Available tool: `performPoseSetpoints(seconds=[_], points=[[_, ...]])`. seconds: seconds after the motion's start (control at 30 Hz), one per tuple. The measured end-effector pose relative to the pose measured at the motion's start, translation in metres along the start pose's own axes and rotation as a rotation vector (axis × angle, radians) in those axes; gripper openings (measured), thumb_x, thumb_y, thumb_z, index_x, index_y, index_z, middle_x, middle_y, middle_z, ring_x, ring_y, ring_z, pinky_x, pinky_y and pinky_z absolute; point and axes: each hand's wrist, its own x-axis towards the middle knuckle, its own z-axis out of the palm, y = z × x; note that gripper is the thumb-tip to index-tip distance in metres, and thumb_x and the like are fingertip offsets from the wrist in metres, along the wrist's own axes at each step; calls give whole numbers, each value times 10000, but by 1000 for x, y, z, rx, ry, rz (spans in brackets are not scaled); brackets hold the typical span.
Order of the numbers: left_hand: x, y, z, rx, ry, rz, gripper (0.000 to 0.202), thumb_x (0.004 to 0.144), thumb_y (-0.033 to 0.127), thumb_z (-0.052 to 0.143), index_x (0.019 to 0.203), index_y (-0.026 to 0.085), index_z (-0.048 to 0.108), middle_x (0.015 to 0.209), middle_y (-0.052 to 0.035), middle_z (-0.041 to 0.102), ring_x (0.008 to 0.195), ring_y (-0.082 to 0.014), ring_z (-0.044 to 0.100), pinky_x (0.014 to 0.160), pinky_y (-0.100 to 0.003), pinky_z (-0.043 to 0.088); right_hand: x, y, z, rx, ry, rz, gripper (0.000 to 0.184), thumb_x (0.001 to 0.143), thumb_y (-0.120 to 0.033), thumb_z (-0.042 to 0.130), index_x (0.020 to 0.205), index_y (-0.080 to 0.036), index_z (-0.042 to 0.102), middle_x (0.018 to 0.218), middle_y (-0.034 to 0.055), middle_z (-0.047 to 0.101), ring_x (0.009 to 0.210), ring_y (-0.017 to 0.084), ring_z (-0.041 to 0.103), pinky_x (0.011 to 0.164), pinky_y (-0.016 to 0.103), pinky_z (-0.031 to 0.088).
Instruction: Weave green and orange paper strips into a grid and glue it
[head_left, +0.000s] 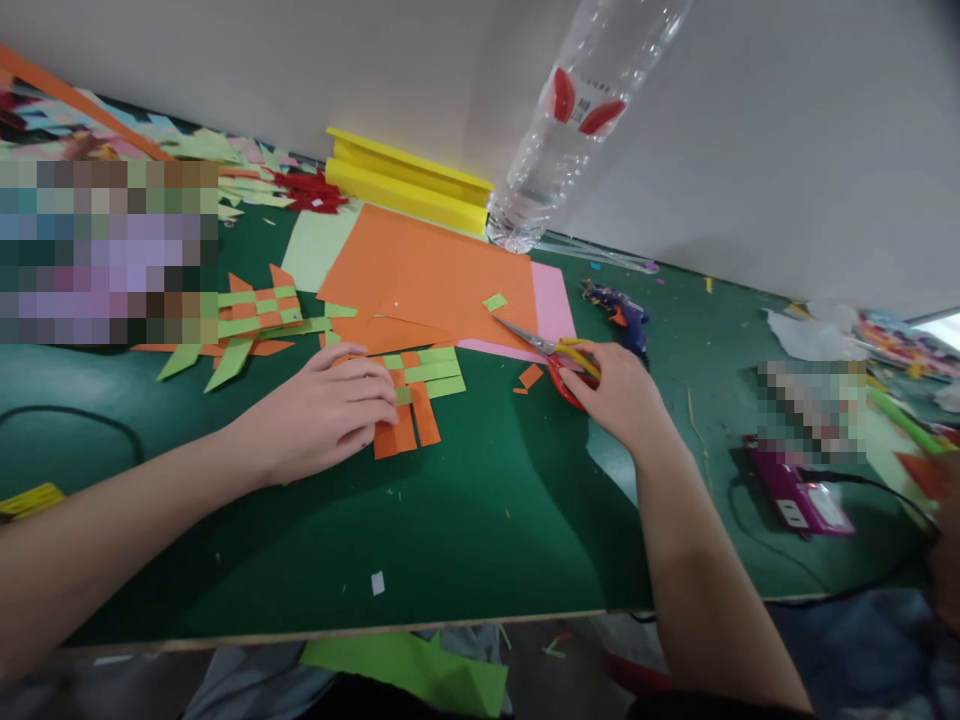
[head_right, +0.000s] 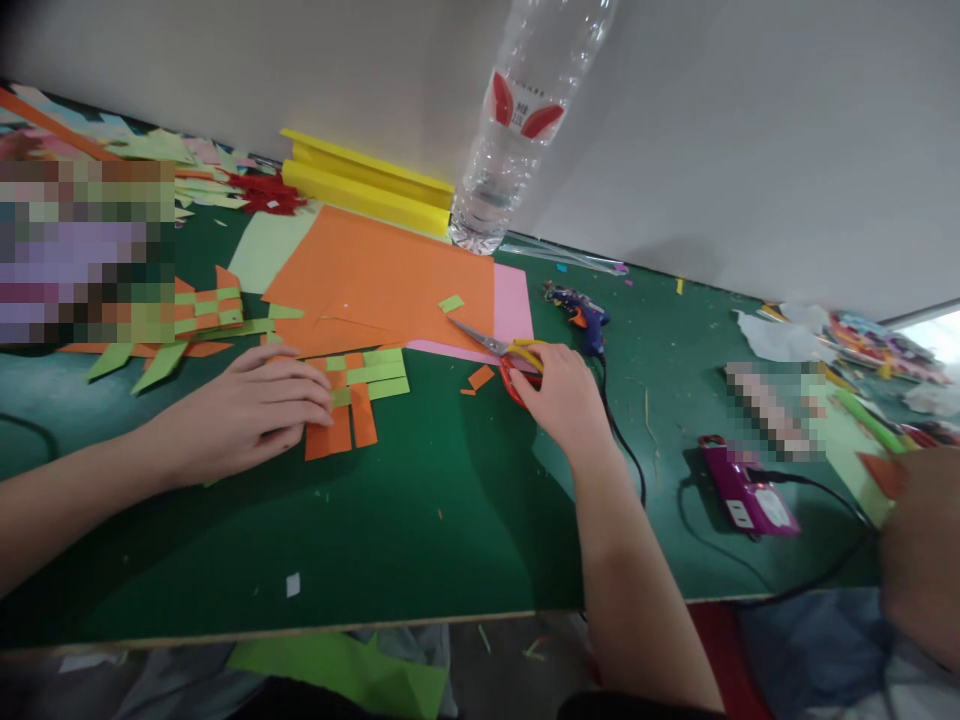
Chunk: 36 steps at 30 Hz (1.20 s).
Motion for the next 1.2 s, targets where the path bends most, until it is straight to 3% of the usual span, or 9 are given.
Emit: performPoseSetpoints(seconds=[0.13, 0.23, 0.3, 0.37, 0.47, 0.57, 0.7, 0.93, 1.2], points=[[1, 0, 0, -2, 67, -19, 279, 949, 239, 409, 990, 281, 682, 1035, 8, 736, 1050, -199, 631, 1068, -422, 354, -5, -16, -2, -57, 195, -74, 283, 892, -326, 520, 1130, -202, 612, 1139, 137, 664, 1086, 335, 598, 918, 520, 475], [1, -1, 1, 26, 108, -97, 263, 975, 291, 407, 1065, 261, 652, 1075, -24, 718, 1048, -214, 628, 1007, -416, 395, -13, -49, -12, 32, 330, -313, 241, 895, -231, 527, 1125, -226, 598, 1113, 100, 690, 1076, 277, 623, 993, 485, 452], [0, -2, 1, 40, 104, -144, 293, 982, 393, 424, 1132, 236, 620, 1121, -59, 695, 1079, -242, 614, 1008, -439, 392, -19, -77, -19, 74, 316, -569, 217, 885, -190, 549, 1088, -245, 605, 1071, 52, 721, 1034, 229, 654, 1083, 477, 390], [-1, -3, 1, 30, 84, -191, 435, 952, 543, 448, 1202, 213, 584, 1179, -97, 666, 1130, -282, 588, 1021, -471, 383, -24, -106, -23, 112, 272, -792, 149, 882, -193, 567, 1006, -249, 627, 1001, 9, 744, 991, 192, 671, 1090, 434, 402], [-2, -5, 0, -6, 52, -259, 662, 849, 725, 479, 1260, 212, 555, 1246, -125, 629, 1188, -329, 548, 1041, -505, 369, -30, -136, -16, 172, 231, -948, 87, 892, -214, 561, 852, -225, 638, 893, -7, 755, 883, 155, 681, 1072, 380, 454], [-3, -6, 0, -14, 21, -302, 683, 819, 757, 486, 1264, 244, 552, 1269, -111, 617, 1210, -330, 530, 1069, -517, 341, -32, -146, 3, 234, 268, -999, 135, 883, -239, 583, 758, -223, 632, 845, -4, 759, 847, 147, 689, 1054, 364, 485], [-4, -8, 1, -12, 19, -322, 631, 840, 728, 485, 1240, 248, 568, 1264, -98, 616, 1219, -320, 519, 1078, -512, 331, -34, -139, 21, 266, 278, -1044, 150, 861, -259, 614, 722, -206, 636, 944, 42, 776, 914, 164, 718, 1010, 370, 531], [-4, -10, 7, 14, 0, -314, 620, 850, 708, 496, 1237, 229, 567, 1263, -97, 599, 1220, -318, 508, 1068, -496, 340, -32, -132, 20, 268, 226, -1119, 246, 896, -298, 576, 666, -219, 618, 921, 15, 786, 957, 155, 726, 1038, 369, 523], [-5, -11, 8, -8, -21, -347, 629, 824, 731, 514, 1217, 243, 572, 1269, -96, 581, 1219, -333, 493, 1040, -509, 363, -30, -131, 23, 302, 218, -1105, 271, 906, -288, 566, 653, -212, 625, 904, -1, 789, 940, 148, 730, 1017, 360, 540]])
